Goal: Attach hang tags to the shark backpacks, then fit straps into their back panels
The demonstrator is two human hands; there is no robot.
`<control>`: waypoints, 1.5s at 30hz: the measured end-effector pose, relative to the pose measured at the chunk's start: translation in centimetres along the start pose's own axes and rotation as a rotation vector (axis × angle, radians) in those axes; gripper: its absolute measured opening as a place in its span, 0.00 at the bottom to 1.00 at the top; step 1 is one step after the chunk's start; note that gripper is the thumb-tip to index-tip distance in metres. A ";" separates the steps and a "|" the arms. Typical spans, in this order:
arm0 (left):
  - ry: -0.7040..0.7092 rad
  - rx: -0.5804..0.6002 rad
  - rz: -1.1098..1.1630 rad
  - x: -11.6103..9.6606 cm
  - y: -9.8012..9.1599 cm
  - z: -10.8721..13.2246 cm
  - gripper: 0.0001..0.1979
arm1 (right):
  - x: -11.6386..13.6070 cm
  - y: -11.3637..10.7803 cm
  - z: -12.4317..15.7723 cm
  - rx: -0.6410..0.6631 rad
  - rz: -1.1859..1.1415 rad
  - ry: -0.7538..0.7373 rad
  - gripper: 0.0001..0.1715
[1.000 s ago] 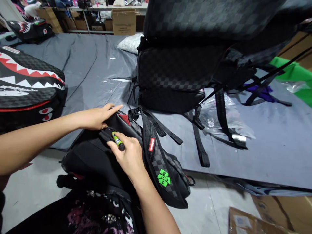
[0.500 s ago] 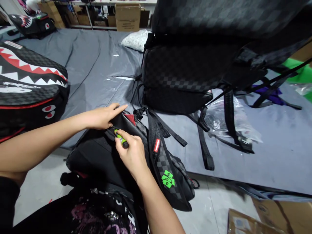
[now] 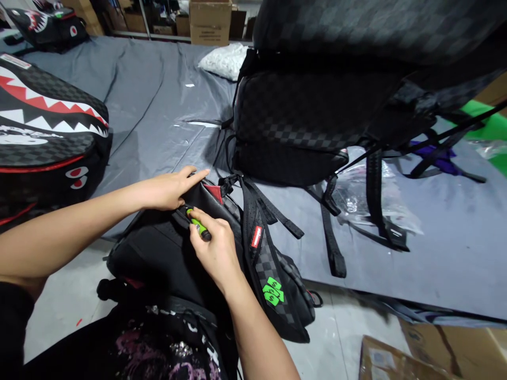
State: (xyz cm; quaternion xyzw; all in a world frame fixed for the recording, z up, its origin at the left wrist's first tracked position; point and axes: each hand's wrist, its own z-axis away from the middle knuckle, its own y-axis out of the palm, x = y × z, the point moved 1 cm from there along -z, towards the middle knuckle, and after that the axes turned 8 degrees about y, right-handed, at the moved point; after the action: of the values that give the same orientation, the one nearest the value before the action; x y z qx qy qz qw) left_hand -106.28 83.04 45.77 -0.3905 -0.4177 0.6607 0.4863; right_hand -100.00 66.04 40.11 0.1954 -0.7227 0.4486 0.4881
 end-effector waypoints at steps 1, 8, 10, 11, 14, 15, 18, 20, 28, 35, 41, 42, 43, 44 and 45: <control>0.001 -0.001 0.003 0.0 0.1 0.0 0.51 | 0.0 0.0 0.0 -0.003 -0.006 0.005 0.17; 0.006 -0.019 0.006 0.2 0.4 -0.1 0.50 | 0.0 0.4 -0.2 -0.009 -0.028 -0.025 0.17; 0.007 -0.023 0.003 0.2 0.4 -0.1 0.51 | 0.0 0.4 -0.1 0.000 -0.025 -0.039 0.18; 0.005 -0.025 0.003 0.2 0.4 -0.1 0.51 | 0.1 0.4 -0.1 0.009 -0.019 -0.042 0.18; 0.009 -0.025 0.003 0.2 0.4 -0.1 0.50 | 0.1 0.4 -0.1 -0.013 0.011 -0.038 0.17; 0.011 -0.024 0.003 0.2 0.4 -0.1 0.50 | 0.1 0.4 -0.1 -0.025 0.011 -0.042 0.17; 0.006 -0.022 0.001 0.3 0.5 -0.1 0.50 | 0.2 0.4 -0.1 -0.009 -0.007 -0.060 0.18; 0.001 -0.024 -0.001 0.3 0.5 -0.2 0.51 | 0.2 0.4 -0.1 -0.010 0.026 -0.053 0.18; 0.007 -0.029 -0.002 0.3 0.5 -0.2 0.50 | 0.6 0.5 0.0 -0.028 0.056 -0.046 0.17; 0.011 -0.032 0.000 0.2 0.4 -0.1 0.50 | 0.4 -0.9 -0.1 0.077 0.008 -0.003 0.19; 0.007 -0.027 0.007 0.3 0.4 -0.2 0.50 | 0.0 -1.2 -0.3 0.067 0.060 0.072 0.17; 0.006 -0.023 0.006 0.3 0.4 -0.2 0.50 | 0.1 -1.0 -0.3 0.067 0.058 0.068 0.17; 0.005 -0.021 0.006 0.3 0.4 -0.2 0.49 | 0.1 -0.9 -0.4 0.070 0.056 0.066 0.17; 0.006 -0.020 0.006 0.3 0.4 -0.2 0.49 | 0.2 -0.7 -0.4 0.070 0.061 0.066 0.16; 0.008 -0.021 0.008 0.3 0.4 -0.2 0.49 | 0.3 -0.6 -0.4 0.059 0.073 0.068 0.16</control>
State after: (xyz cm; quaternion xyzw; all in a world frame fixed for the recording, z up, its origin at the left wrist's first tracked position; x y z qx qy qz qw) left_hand -106.30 83.28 45.35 -0.3999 -0.4210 0.6569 0.4810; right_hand -99.50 66.06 40.73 0.1679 -0.6988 0.4937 0.4897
